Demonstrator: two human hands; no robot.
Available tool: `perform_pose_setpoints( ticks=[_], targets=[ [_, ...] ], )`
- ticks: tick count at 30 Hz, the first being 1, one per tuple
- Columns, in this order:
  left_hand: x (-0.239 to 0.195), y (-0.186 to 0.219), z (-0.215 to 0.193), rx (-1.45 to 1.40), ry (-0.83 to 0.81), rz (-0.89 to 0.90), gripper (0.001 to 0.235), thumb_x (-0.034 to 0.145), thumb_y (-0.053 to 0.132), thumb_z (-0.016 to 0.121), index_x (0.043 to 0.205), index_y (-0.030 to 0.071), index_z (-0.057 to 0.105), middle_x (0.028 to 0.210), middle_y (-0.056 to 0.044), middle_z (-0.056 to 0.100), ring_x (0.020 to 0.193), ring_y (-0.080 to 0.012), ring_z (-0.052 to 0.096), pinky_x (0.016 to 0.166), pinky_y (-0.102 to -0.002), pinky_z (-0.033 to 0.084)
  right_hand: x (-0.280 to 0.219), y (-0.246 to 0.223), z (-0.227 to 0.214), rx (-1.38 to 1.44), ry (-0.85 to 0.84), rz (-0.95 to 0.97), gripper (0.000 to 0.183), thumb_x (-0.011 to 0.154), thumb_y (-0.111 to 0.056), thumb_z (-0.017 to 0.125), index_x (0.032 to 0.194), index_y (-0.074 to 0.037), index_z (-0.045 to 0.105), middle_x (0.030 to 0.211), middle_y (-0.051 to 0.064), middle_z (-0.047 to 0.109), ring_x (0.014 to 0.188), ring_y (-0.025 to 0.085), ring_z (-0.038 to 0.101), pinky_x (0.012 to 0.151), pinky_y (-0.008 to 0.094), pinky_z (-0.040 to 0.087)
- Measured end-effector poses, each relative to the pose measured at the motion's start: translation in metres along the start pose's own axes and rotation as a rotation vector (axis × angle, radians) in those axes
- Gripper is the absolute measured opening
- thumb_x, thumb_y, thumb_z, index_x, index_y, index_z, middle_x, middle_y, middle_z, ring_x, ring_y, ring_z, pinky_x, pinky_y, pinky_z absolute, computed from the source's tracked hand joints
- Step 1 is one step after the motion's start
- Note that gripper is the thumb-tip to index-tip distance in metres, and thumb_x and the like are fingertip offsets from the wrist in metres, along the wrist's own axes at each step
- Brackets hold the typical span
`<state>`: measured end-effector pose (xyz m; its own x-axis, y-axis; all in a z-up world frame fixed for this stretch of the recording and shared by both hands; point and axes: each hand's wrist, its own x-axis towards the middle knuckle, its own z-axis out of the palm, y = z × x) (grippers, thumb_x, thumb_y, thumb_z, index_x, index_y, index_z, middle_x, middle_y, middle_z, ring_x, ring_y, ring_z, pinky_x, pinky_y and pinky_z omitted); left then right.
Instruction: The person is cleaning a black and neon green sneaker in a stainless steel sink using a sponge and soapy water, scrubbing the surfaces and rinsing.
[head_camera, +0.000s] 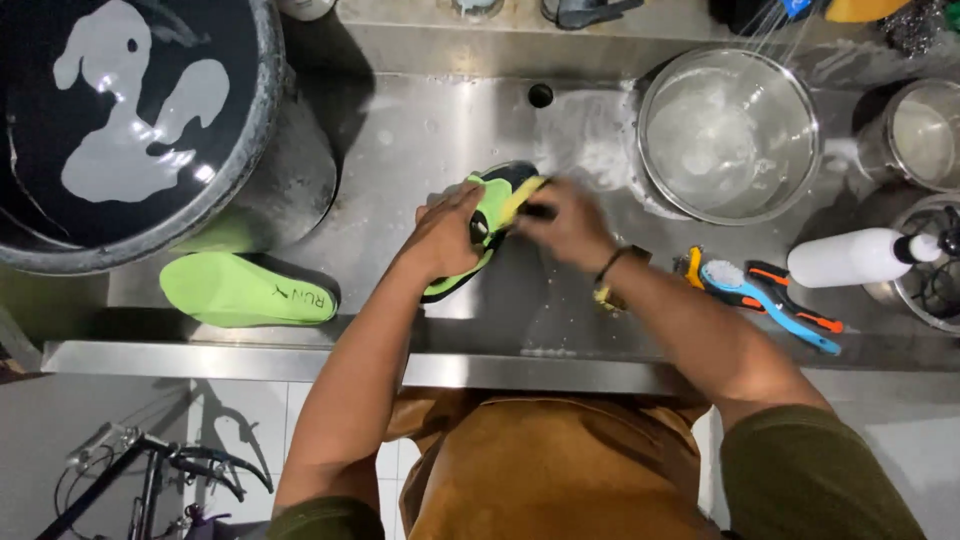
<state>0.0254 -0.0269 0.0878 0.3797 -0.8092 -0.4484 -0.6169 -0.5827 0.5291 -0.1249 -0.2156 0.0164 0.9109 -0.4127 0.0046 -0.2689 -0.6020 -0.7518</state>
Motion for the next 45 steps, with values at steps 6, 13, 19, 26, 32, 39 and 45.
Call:
perform_pose_setpoints(
  ticks=[6, 13, 19, 26, 32, 39, 45],
  targets=[
    [-0.004, 0.010, -0.006, -0.058, 0.041, 0.015, 0.085, 0.087, 0.026, 0.063, 0.162, 0.009, 0.027, 0.168, -0.014, 0.030, 0.152, -0.0380, 0.031, 0.117, -0.052, 0.024, 0.037, -0.009, -0.030, -0.173, -0.003, 0.222, 0.055, 0.085, -0.050, 0.082, 0.128, -0.018, 0.073, 0.130, 0.023, 0.064, 0.134, 0.045, 0.052, 0.112, 0.053, 0.043],
    [-0.002, -0.008, 0.005, -0.293, 0.198, 0.011, 0.090, 0.083, 0.029, 0.067, 0.160, 0.002, 0.029, 0.164, -0.023, 0.029, 0.149, -0.0434, 0.033, 0.122, -0.054, 0.028, 0.075, 0.000, -0.035, 0.051, -0.147, -0.082, 0.042, 0.086, -0.036, 0.082, 0.115, -0.007, 0.076, 0.108, 0.023, 0.067, 0.106, 0.042, 0.062, 0.090, 0.051, 0.053],
    [-0.004, -0.004, -0.001, -0.501, 0.210, -0.026, 0.086, 0.088, 0.020, 0.060, 0.161, 0.000, 0.019, 0.159, -0.028, 0.035, 0.147, -0.0469, 0.035, 0.122, -0.056, 0.029, 0.067, -0.032, -0.015, 0.104, -0.077, -0.400, 0.030, 0.081, -0.025, 0.088, 0.103, -0.006, 0.079, 0.096, 0.019, 0.077, 0.095, 0.038, 0.072, 0.084, 0.047, 0.057],
    [-0.024, 0.014, -0.021, -0.484, 0.123, -0.002, 0.108, 0.080, 0.007, 0.063, 0.163, 0.010, -0.006, 0.158, -0.024, 0.040, 0.141, -0.0537, 0.041, 0.119, -0.063, 0.030, 0.116, -0.043, -0.052, -0.167, -0.265, 0.040, 0.050, 0.075, -0.050, 0.082, 0.110, -0.014, 0.081, 0.106, 0.016, 0.076, 0.108, 0.043, 0.069, 0.096, 0.051, 0.055],
    [-0.025, 0.012, -0.018, -0.514, 0.137, 0.004, 0.108, 0.080, 0.003, 0.061, 0.162, 0.011, -0.009, 0.158, -0.028, 0.039, 0.137, -0.0555, 0.044, 0.118, -0.061, 0.036, 0.125, -0.036, -0.023, -0.171, -0.410, 0.078, 0.042, 0.078, -0.049, 0.079, 0.104, -0.016, 0.080, 0.106, 0.011, 0.077, 0.112, 0.038, 0.068, 0.100, 0.048, 0.053],
    [-0.035, 0.016, -0.026, -0.712, 0.164, -0.022, 0.105, 0.079, 0.001, 0.060, 0.157, 0.003, -0.009, 0.154, -0.036, 0.039, 0.136, -0.0582, 0.044, 0.117, -0.062, 0.038, 0.124, -0.115, -0.037, -0.150, -0.564, 0.121, 0.046, 0.069, -0.060, 0.082, 0.102, -0.027, 0.080, 0.109, -0.001, 0.078, 0.115, 0.026, 0.068, 0.099, 0.043, 0.055],
    [-0.030, 0.009, -0.025, -0.792, 0.164, -0.071, 0.112, 0.078, -0.005, 0.064, 0.157, 0.005, -0.014, 0.153, -0.028, 0.043, 0.133, -0.0520, 0.051, 0.107, -0.053, 0.050, 0.170, -0.048, -0.015, -0.522, -0.483, 0.104, 0.038, 0.068, -0.050, 0.081, 0.083, -0.016, 0.083, 0.077, 0.009, 0.077, 0.082, 0.033, 0.075, 0.079, 0.045, 0.061]
  ],
)
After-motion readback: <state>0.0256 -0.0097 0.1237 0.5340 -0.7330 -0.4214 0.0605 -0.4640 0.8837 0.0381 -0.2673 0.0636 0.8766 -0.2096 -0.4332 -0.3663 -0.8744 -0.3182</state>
